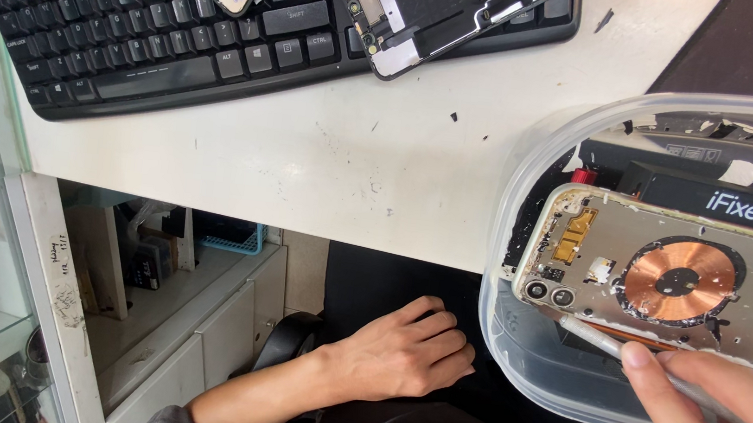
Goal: The person uses a heat gun to apply heat to a disassembled smartphone placed in a plastic container, then uses a metal spudger to scrape and lift components on the phone's back. The person continues scraping adhesive and residue around the camera and wireless charging coil area.
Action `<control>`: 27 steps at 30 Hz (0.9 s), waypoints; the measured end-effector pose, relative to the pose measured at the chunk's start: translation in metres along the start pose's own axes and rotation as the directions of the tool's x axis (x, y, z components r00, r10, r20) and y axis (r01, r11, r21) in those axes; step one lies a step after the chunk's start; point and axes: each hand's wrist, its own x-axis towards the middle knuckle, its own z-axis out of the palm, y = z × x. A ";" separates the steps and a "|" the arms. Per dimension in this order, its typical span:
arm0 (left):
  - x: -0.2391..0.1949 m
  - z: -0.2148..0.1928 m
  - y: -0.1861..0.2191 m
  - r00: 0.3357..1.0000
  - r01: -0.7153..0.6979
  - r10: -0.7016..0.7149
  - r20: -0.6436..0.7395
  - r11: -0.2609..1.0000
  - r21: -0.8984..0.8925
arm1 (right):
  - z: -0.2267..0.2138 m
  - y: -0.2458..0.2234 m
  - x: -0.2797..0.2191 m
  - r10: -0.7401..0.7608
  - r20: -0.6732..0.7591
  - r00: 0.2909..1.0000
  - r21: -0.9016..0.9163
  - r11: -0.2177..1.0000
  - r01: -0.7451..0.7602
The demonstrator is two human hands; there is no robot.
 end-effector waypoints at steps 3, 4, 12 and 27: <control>0.000 0.001 0.000 1.000 0.001 -0.001 0.002 1.000 -0.005 | -0.003 -0.008 0.004 0.150 -0.054 0.987 0.114 0.983 -0.143; 0.001 0.001 0.000 1.000 0.001 -0.001 0.003 1.000 -0.010 | -0.004 -0.016 0.007 0.219 -0.077 0.973 0.141 0.968 -0.207; -0.002 0.000 0.001 1.000 -0.009 0.009 -0.010 1.000 0.008 | -0.020 -0.043 0.042 0.411 -0.210 0.887 0.135 0.911 -0.391; -0.010 -0.001 0.007 0.999 -0.031 0.031 -0.027 0.999 0.023 | -0.031 -0.063 0.056 0.480 -0.266 0.836 0.221 0.874 -0.432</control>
